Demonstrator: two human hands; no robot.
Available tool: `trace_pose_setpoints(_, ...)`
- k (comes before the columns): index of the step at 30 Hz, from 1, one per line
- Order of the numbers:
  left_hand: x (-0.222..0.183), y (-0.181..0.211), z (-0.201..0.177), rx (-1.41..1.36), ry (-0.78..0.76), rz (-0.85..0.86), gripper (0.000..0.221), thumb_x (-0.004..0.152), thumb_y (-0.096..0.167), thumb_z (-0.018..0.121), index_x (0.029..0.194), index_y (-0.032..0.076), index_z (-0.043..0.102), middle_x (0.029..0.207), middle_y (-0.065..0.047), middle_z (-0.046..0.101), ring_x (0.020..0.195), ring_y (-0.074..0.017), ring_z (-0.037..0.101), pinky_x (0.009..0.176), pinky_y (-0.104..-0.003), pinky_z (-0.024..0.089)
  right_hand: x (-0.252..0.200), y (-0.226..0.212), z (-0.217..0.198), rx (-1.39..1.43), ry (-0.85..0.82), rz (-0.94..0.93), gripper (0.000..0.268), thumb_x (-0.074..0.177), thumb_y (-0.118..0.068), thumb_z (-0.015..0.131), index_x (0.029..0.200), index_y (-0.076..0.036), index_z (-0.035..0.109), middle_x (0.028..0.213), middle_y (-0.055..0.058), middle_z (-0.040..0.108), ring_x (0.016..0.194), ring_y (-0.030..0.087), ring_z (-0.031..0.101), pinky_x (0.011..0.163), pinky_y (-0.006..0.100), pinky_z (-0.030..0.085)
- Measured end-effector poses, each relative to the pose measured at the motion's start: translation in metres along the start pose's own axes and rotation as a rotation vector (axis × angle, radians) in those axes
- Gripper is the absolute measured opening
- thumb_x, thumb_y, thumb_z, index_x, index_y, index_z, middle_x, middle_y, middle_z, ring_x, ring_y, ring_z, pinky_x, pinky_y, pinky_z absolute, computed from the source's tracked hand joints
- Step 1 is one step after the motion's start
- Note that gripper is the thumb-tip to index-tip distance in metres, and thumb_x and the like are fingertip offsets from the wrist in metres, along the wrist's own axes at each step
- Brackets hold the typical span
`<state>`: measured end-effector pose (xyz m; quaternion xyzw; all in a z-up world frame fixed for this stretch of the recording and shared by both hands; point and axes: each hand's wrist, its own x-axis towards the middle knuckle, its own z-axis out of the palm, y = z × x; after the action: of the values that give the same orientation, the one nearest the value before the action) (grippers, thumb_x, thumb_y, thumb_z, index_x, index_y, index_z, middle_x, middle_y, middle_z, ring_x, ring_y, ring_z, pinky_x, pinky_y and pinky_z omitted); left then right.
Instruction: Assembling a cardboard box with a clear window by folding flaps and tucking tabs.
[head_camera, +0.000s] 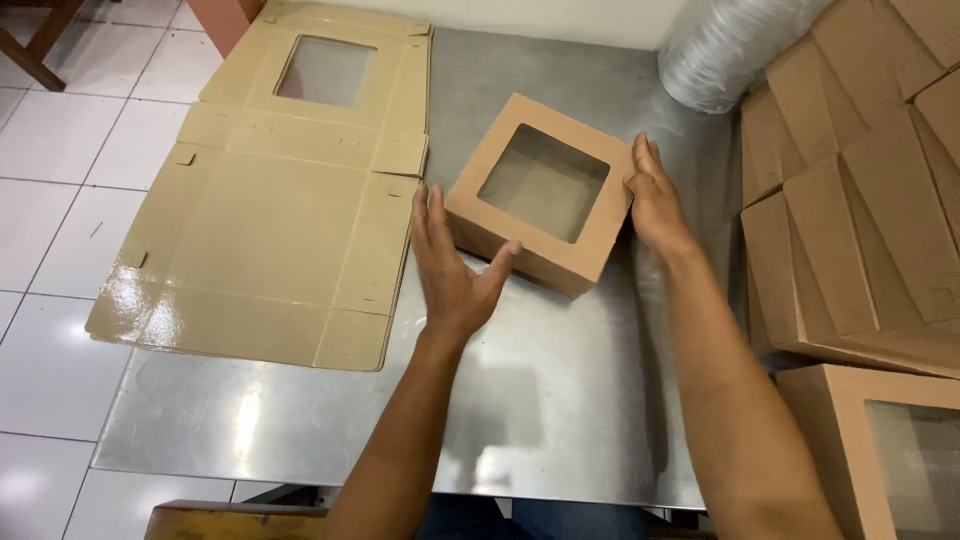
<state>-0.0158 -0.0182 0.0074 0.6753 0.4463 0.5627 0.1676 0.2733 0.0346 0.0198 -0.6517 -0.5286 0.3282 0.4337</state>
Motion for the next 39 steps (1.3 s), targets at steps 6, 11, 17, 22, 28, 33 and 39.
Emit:
trace_pose_setpoints(6, 0.007, 0.005, 0.001, 0.021, -0.163, -0.053, 0.11, 0.069, 0.044, 0.093, 0.155, 0.008, 0.034, 0.158, -0.028, 0.026, 0.142, -0.0444, 0.039, 0.105, -0.052, 0.051, -0.011, -0.034, 0.004, -0.155, -0.064, 0.119, 0.07, 0.101, -0.029, 0.033, 0.163, -0.011, 0.005, 0.172, 0.011, -0.007, 0.158, 0.024, -0.007, 0.126, 0.037, 0.008)
trace_pose_setpoints(11, 0.001, 0.0, 0.009, 0.124, -0.159, -0.104, 0.112, 0.066, 0.046, 0.094, 0.154, 0.008, 0.036, 0.156, -0.026, 0.03, 0.139, -0.0413, 0.045, 0.102, -0.048, 0.055, -0.04, -0.019, 0.023, -0.205, -0.073, -0.058, 0.075, 0.109, -0.04, 0.035, 0.163, -0.002, -0.001, 0.173, 0.019, -0.007, 0.161, 0.028, -0.01, 0.13, 0.04, 0.002)
trace_pose_setpoints(17, -0.002, 0.0, 0.013, 0.164, -0.11, -0.082, 0.11, 0.069, 0.047, 0.093, 0.153, 0.005, 0.036, 0.154, -0.03, 0.031, 0.138, -0.0434, 0.046, 0.104, -0.049, 0.053, -0.098, -0.044, 0.041, -0.19, -0.078, 0.012, 0.072, 0.108, -0.038, 0.034, 0.162, -0.002, 0.004, 0.172, 0.017, -0.004, 0.159, 0.027, -0.005, 0.127, 0.038, 0.006)
trace_pose_setpoints(22, -0.003, 0.001, 0.014, 0.173, -0.069, -0.083, 0.109, 0.071, 0.046, 0.093, 0.153, 0.002, 0.036, 0.153, -0.031, 0.032, 0.138, -0.0451, 0.045, 0.103, -0.05, 0.053, -0.137, -0.067, 0.051, -0.284, -0.032, 0.015, 0.062, 0.107, -0.031, 0.033, 0.162, -0.006, 0.017, 0.172, 0.014, 0.004, 0.158, 0.027, 0.008, 0.125, 0.038, 0.017)
trace_pose_setpoints(28, -0.004, -0.001, 0.014, 0.187, -0.047, -0.043, 0.11, 0.072, 0.046, 0.093, 0.153, 0.0, 0.036, 0.152, -0.033, 0.032, 0.139, -0.0472, 0.044, 0.104, -0.051, 0.053, -0.161, -0.074, 0.054, -0.249, 0.036, 0.069, 0.057, 0.105, -0.033, 0.04, 0.158, -0.013, 0.033, 0.172, 0.011, 0.019, 0.155, 0.027, 0.021, 0.121, 0.04, 0.025)
trace_pose_setpoints(33, -0.003, -0.001, 0.013, 0.229, -0.064, -0.048, 0.105, 0.072, 0.045, 0.093, 0.151, 0.001, 0.039, 0.151, -0.033, 0.034, 0.136, -0.0468, 0.046, 0.104, -0.052, 0.052, -0.155, -0.058, 0.037, -0.029, 0.09, 0.026, 0.052, 0.106, -0.034, 0.049, 0.151, -0.009, 0.051, 0.158, 0.015, 0.052, 0.149, 0.027, 0.047, 0.121, 0.038, 0.036)
trace_pose_setpoints(39, -0.007, 0.0, 0.013, 0.173, -0.091, -0.076, 0.092, 0.08, 0.039, 0.089, 0.15, 0.002, 0.043, 0.156, -0.032, 0.031, 0.139, -0.0475, 0.046, 0.104, -0.051, 0.053, -0.078, -0.038, 0.028, -0.082, 0.048, -0.061, 0.059, 0.106, -0.034, 0.048, 0.156, -0.004, 0.036, 0.163, 0.016, 0.037, 0.152, 0.028, 0.034, 0.121, 0.037, 0.029)
